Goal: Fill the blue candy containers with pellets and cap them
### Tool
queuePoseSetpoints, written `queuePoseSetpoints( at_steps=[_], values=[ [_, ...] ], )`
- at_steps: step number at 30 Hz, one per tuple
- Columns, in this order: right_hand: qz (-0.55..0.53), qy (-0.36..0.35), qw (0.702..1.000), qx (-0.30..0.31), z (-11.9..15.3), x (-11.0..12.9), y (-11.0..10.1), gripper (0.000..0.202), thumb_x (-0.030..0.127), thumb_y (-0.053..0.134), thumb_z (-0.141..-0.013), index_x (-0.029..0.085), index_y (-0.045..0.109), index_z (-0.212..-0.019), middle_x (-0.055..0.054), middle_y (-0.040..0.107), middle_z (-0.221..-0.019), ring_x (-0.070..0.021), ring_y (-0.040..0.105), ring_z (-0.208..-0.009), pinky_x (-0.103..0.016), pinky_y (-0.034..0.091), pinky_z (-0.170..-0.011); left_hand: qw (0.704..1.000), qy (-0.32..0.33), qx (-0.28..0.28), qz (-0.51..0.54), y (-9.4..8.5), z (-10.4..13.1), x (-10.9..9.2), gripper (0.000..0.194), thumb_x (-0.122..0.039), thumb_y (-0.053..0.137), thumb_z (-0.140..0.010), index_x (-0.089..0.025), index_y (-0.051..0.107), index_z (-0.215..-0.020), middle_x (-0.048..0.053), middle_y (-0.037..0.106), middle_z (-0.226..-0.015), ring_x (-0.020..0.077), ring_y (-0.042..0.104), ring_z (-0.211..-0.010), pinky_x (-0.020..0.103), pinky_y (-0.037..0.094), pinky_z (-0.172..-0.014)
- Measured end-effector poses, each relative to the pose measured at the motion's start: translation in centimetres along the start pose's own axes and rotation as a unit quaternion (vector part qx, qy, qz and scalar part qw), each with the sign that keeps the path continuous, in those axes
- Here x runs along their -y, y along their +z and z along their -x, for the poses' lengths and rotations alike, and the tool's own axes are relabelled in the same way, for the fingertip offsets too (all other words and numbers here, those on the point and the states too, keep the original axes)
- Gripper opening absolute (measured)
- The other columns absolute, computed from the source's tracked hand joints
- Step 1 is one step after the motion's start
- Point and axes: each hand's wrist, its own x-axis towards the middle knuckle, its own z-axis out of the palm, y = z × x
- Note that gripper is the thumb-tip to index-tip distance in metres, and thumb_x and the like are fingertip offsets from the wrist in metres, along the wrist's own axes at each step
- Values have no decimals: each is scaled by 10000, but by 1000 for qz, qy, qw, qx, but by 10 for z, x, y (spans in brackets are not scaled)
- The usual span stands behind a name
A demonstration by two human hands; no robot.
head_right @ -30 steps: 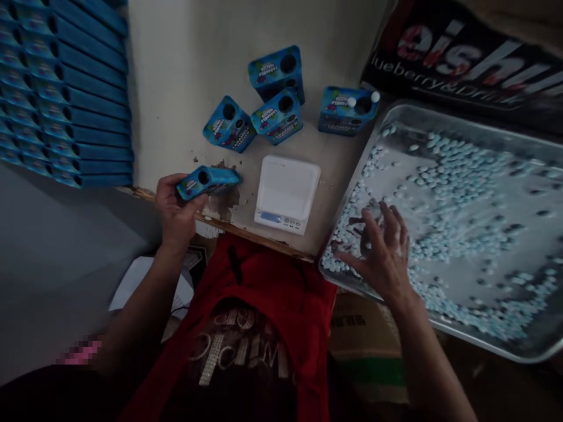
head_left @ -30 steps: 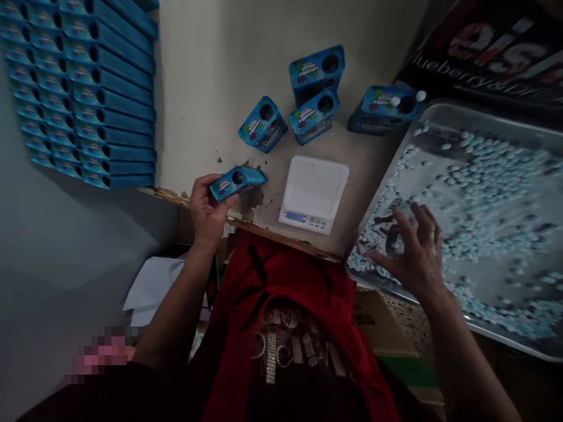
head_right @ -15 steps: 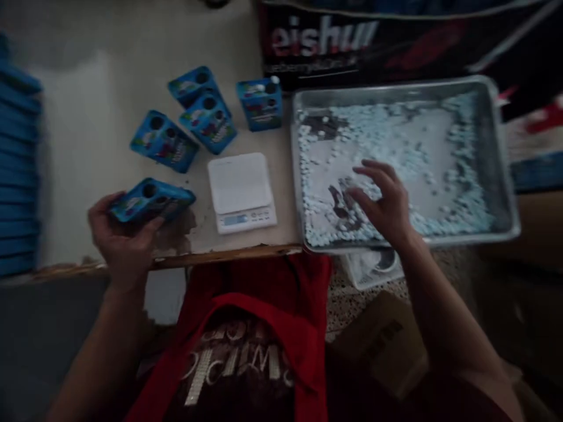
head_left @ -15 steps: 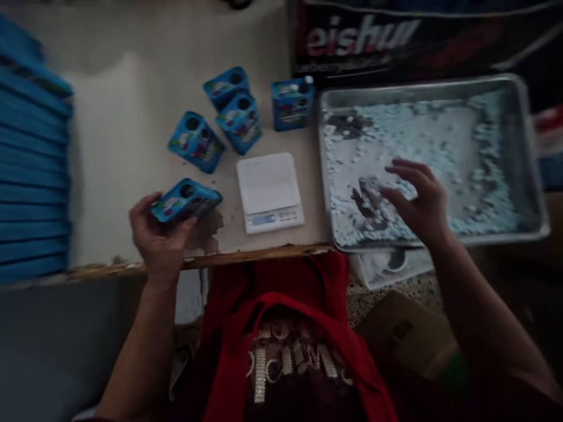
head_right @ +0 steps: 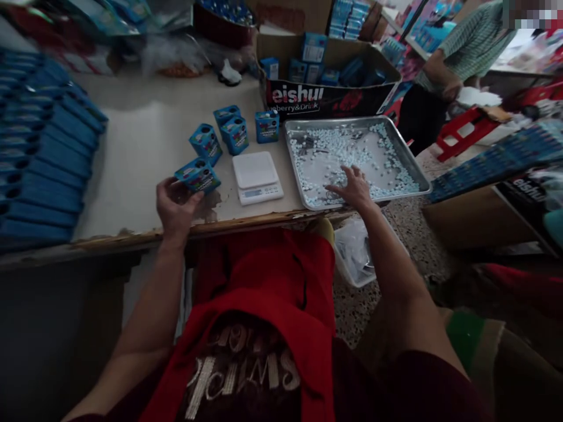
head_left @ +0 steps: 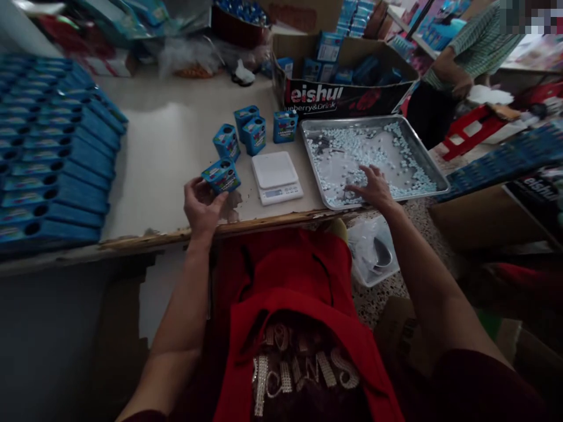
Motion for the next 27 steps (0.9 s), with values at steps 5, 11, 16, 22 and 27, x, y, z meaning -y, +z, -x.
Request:
queuePoseSetpoints(
  at_steps=[5, 11, 16, 22, 27],
  values=[
    [16, 23, 999, -31, 3, 10, -3, 905, 740, 736, -991, 157, 628, -1674, -286, 564, -1721, -486, 495, -1611, -616, 433, -1314, 997, -12, 35, -72, 3, -1, -9, 679, -392, 956, -875, -208, 568, -1401, 154, 763, -1371, 299, 790, -1303, 483, 636, -1207],
    [15, 60, 998, -11, 7, 18, -8, 806, 726, 601, -1067, 117, 714, -1584, -291, 698, -1539, -461, 633, -1454, -559, 480, -1261, 992, 11, -25, -127, -4, 4, -15, 710, -353, 904, -905, -266, 545, -1511, 182, 669, -1592, 327, 712, -1445, 500, 623, -1167],
    [61, 63, 996, 35, 6, 15, -6, 968, 824, 589, -1043, 142, 568, -1730, -317, 501, -1771, -513, 499, -1611, -638, 418, -1301, 984, 53, -38, -168, -2, 6, -30, 688, -311, 908, -894, -267, 571, -1492, 172, 690, -1592, 318, 747, -1392, 502, 625, -1154],
    [71, 40, 994, 70, 11, 14, -6, 913, 815, 524, -1072, 188, 550, -1734, -303, 483, -1790, -543, 507, -1610, -687, 443, -1282, 980, 12, -12, -198, 12, -10, -53, 585, -260, 915, -838, -216, 662, -1363, 113, 770, -1366, 272, 805, -1189, 387, 701, -987],
    [37, 35, 998, 45, 18, 14, -7, 897, 784, 503, -1089, 167, 546, -1739, -307, 459, -1805, -565, 485, -1629, -722, 434, -1293, 968, -9, -24, -249, 8, -17, -67, 450, -255, 912, -795, -190, 715, -1195, 42, 764, -1114, 226, 780, -1016, 337, 707, -886]
  ],
)
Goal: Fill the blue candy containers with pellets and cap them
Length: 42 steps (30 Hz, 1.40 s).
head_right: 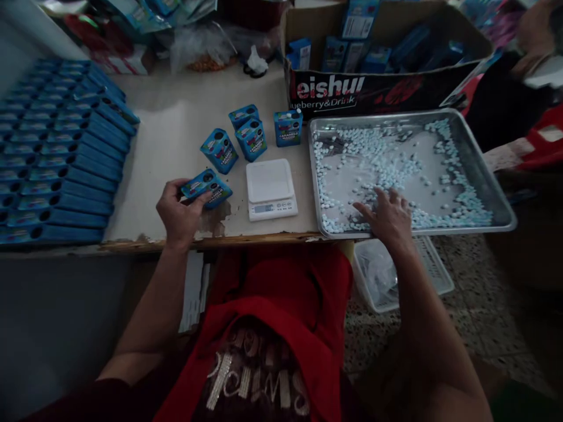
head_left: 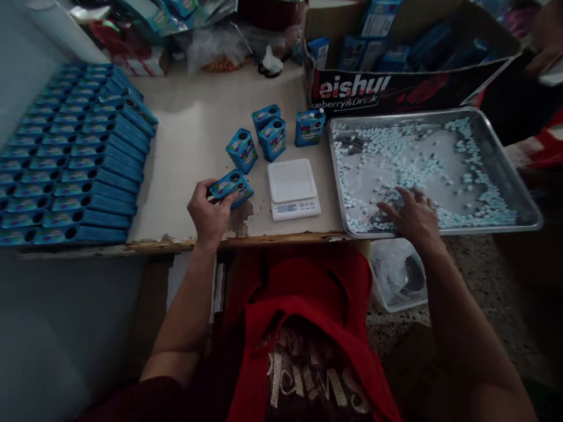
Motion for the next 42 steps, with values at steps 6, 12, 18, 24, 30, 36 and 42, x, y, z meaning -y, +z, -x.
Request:
queuePoseSetpoints(
  at_steps=[6, 12, 18, 24, 30, 36, 42],
  values=[
    [-30, -13, 999, -9, 4, -3, 2, 848, 765, 549, -1076, 198, 583, -1706, -295, 453, -1817, -586, 457, -1643, -761, 430, -1288, 994, 75, 35, 75, 12, -19, -40, 476, -257, 927, -804, -221, 714, -1229, 19, 750, -1131, 191, 772, -1021, 279, 699, -897],
    [-22, -26, 999, -5, 7, -4, 1, 785, 746, 524, -1090, 210, 646, -1649, -255, 510, -1785, -557, 481, -1636, -737, 475, -1273, 963, 148, 175, 139, 73, -27, -83, 394, -343, 938, -906, -233, 758, -1239, 44, 797, -1173, 228, 806, -1051, 350, 712, -961],
    [-21, -11, 1000, -18, 6, -6, 3, 842, 781, 513, -1078, 194, 632, -1670, -274, 498, -1786, -561, 459, -1657, -746, 437, -1293, 954, 128, 224, 152, 88, -21, -72, 496, -309, 964, -919, -236, 741, -1355, 84, 807, -1279, 265, 817, -1145, 412, 721, -1040],
    [3, 30, 999, 22, 0, -5, 3, 1112, 868, 711, -931, 198, 462, -1784, -329, 386, -1846, -580, 444, -1658, -729, 419, -1285, 976, 70, 161, 129, 62, -11, -51, 774, -327, 1018, -850, -313, 660, -1536, 116, 739, -1523, 295, 799, -1274, 458, 716, -1072],
    [86, 32, 994, 54, -28, -3, -13, 1071, 914, 632, -954, 137, 536, -1685, -395, 586, -1623, -624, 562, -1490, -768, 497, -1158, 993, 68, 73, 60, -9, -2, -18, 450, -392, 922, -923, -207, 788, -1312, 92, 836, -1264, 255, 834, -1100, 449, 708, -1050],
    [97, 17, 990, 98, -38, 39, -16, 651, 559, 418, -1153, 93, 616, -1563, -371, 650, -1490, -521, 750, -1273, -640, 598, -1076, 996, 88, -1, -4, -61, 9, 22, 409, -404, 926, -965, -167, 810, -1278, 102, 825, -1205, 280, 828, -1042, 538, 716, -1032],
    [11, 25, 998, 65, -52, 59, -18, 371, 385, 770, -926, 130, 814, -1191, -248, 798, -1229, -402, 782, -1149, -491, 611, -1041, 992, 125, 26, -13, -50, 14, 25, 267, -269, 888, -964, -199, 842, -1218, 89, 837, -1181, 289, 815, -1065, 504, 689, -1055]
  ],
)
